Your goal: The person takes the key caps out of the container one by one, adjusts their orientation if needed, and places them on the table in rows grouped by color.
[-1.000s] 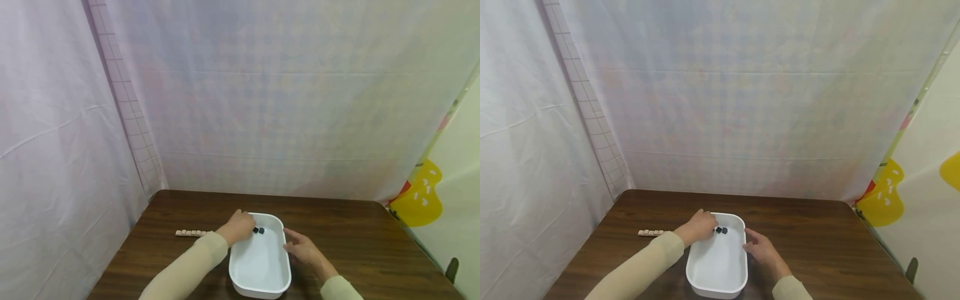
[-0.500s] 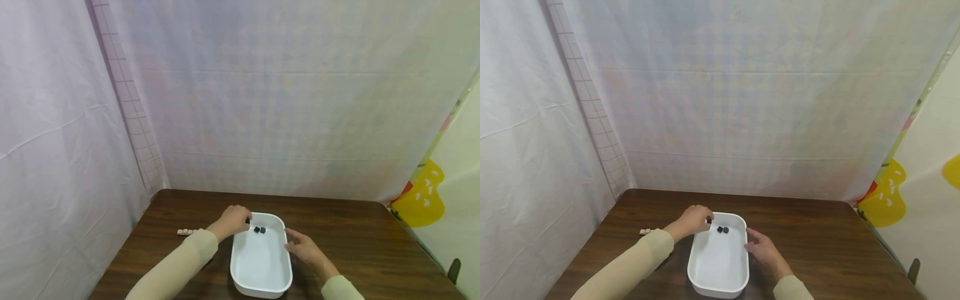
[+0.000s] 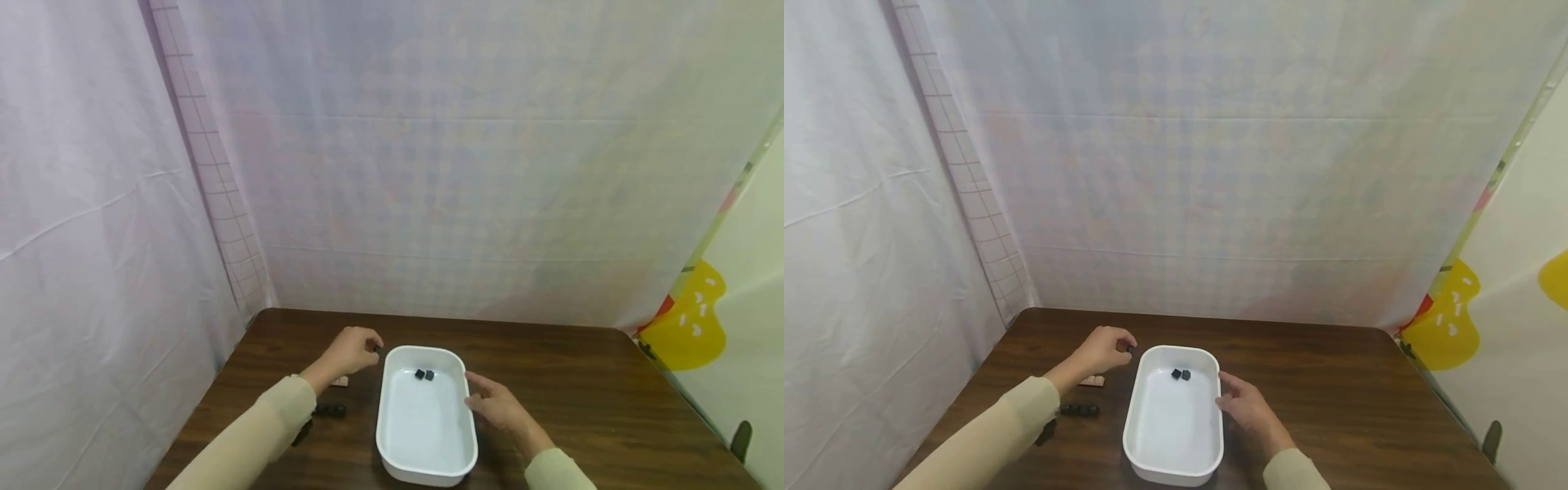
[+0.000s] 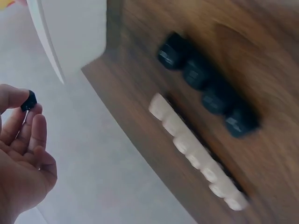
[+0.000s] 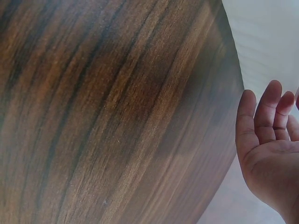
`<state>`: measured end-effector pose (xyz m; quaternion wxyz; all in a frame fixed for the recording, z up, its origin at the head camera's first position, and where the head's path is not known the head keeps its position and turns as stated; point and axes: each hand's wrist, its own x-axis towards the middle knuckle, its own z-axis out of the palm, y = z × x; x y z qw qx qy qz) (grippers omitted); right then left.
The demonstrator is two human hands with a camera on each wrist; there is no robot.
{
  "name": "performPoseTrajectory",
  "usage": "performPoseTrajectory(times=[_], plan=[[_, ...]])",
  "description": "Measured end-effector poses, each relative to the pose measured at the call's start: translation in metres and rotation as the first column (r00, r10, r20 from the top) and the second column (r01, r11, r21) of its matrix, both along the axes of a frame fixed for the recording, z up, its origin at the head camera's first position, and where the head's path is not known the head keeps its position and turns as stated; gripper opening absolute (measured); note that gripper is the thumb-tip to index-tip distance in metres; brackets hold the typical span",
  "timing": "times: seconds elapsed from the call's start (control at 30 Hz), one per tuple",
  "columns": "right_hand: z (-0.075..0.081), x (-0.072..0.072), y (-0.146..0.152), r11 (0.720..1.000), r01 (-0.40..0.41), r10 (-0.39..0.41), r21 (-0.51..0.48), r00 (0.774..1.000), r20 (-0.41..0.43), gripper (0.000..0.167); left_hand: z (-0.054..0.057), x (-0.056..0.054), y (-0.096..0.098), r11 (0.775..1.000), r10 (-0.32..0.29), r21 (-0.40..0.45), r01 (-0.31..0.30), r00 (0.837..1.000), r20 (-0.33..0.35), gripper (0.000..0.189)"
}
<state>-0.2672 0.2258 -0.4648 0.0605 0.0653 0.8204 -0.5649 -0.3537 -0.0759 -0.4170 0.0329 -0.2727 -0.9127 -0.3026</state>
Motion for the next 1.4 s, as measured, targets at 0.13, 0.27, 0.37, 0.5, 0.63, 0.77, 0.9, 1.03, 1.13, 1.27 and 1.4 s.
performPoseTrajectory(times=[0.13,0.27,0.37,0.5,0.63,0.77,0.9,1.03,1.13,1.27,1.4], plan=[[0.0,0.0,0.001,1.0,0.001,-0.001,-0.011,1.0,0.002,0.058,-0.001,0.002,-0.021,0.997,0.029,0.072,-0.032,0.998,0.048,0.024],[0.001,0.001,0.0,1.0,-0.001,0.002,-0.011,1.0,0.004,0.058,-0.006,0.006,-0.042,0.989,0.063,0.127,-0.069,0.997,0.054,0.024],[0.003,0.001,0.001,1.0,-0.006,0.006,0.003,1.0,0.021,0.058,-0.011,0.01,-0.058,0.981,0.094,0.165,-0.101,0.994,0.051,0.021],[0.006,0.001,0.001,1.0,-0.016,0.015,0.017,0.999,0.043,0.059,-0.019,0.019,-0.079,0.97,0.143,0.186,-0.156,0.986,0.085,0.017],[0.006,0.001,0.0,1.0,-0.013,0.012,0.009,0.998,0.057,0.059,-0.025,0.03,-0.098,0.966,0.169,0.179,-0.187,0.979,0.112,0.018],[0.005,0.001,0.0,1.0,-0.007,0.007,0.005,0.998,0.059,0.059,-0.033,0.038,-0.115,0.969,0.175,0.154,-0.193,0.977,0.121,0.019],[0.005,0.001,0.0,1.0,-0.002,0.002,0.001,0.999,0.053,0.059,-0.043,0.044,-0.127,0.976,0.157,0.13,-0.175,0.978,0.134,0.017],[0.005,0.001,0.0,1.0,0.004,-0.004,-0.004,0.999,0.05,0.059,-0.054,0.045,-0.133,0.98,0.141,0.12,-0.16,0.978,0.154,0.016],[0.004,0.001,0.001,1.0,0.0,0.0,0.007,0.998,0.058,0.059,-0.061,0.045,-0.136,0.977,0.145,0.129,-0.171,0.971,0.19,0.018],[0.004,0.0,0.001,1.0,-0.006,0.005,0.014,0.998,0.064,0.06,-0.065,0.046,-0.138,0.975,0.146,0.132,-0.18,0.962,0.232,0.019],[0.003,-0.001,0.001,1.0,-0.002,0.001,0.015,0.999,0.054,0.06,-0.068,0.047,-0.14,0.983,0.111,0.114,-0.141,0.966,0.235,0.017]])
